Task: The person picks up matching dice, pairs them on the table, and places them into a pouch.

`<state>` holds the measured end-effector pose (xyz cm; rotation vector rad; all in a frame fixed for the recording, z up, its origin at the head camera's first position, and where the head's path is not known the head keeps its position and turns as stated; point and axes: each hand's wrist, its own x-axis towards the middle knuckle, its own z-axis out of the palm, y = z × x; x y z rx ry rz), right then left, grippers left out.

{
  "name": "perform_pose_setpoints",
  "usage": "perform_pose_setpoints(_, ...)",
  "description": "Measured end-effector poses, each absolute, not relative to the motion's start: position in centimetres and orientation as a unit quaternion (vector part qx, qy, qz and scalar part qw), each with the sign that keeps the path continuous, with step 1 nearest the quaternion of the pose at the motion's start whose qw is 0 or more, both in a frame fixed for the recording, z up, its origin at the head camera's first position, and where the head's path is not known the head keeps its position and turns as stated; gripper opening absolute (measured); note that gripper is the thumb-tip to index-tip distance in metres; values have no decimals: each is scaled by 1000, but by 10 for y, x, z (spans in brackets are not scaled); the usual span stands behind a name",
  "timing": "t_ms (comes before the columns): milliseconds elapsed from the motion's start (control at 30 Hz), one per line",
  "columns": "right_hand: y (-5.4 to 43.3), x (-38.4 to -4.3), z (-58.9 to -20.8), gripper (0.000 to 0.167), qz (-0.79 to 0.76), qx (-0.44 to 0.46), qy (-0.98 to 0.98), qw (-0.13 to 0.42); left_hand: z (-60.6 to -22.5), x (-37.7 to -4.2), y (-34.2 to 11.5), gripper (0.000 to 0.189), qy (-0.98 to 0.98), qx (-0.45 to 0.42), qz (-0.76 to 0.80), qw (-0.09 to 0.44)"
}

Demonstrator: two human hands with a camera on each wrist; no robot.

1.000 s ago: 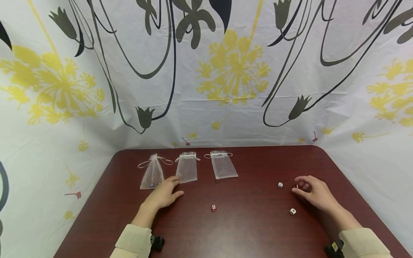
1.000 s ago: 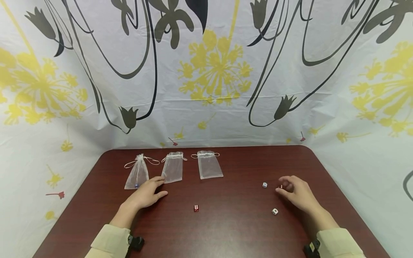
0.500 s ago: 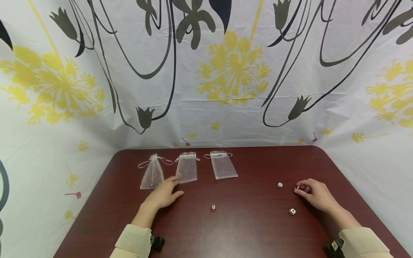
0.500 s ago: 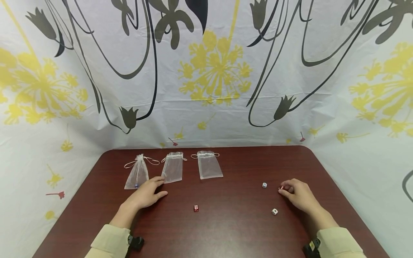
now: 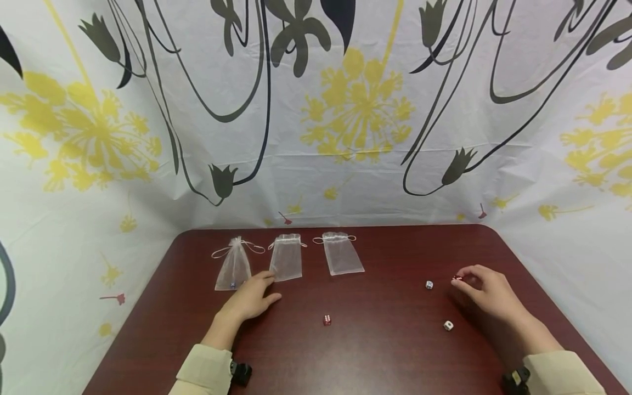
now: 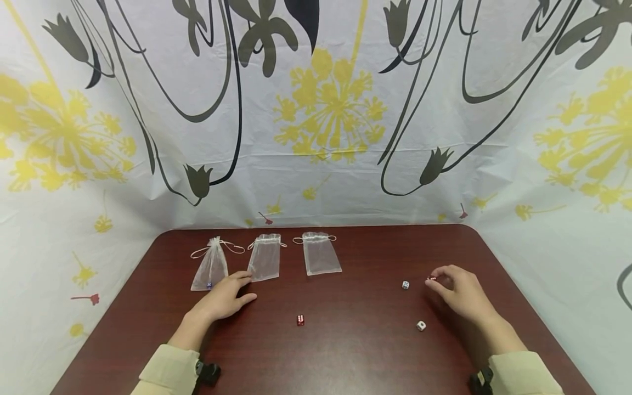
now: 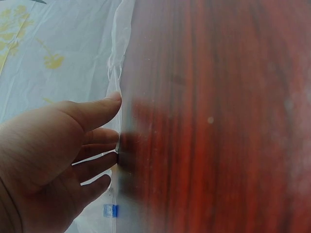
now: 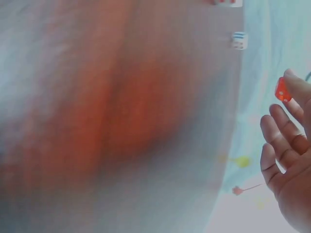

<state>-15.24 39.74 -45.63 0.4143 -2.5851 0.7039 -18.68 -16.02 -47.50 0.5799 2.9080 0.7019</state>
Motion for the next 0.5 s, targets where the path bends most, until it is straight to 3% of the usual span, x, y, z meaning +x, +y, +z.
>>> perform_pose_setpoints(500,367,-149,-413,23,326,194,-902,207,-476,-187,-160,52,953,191,229,46)
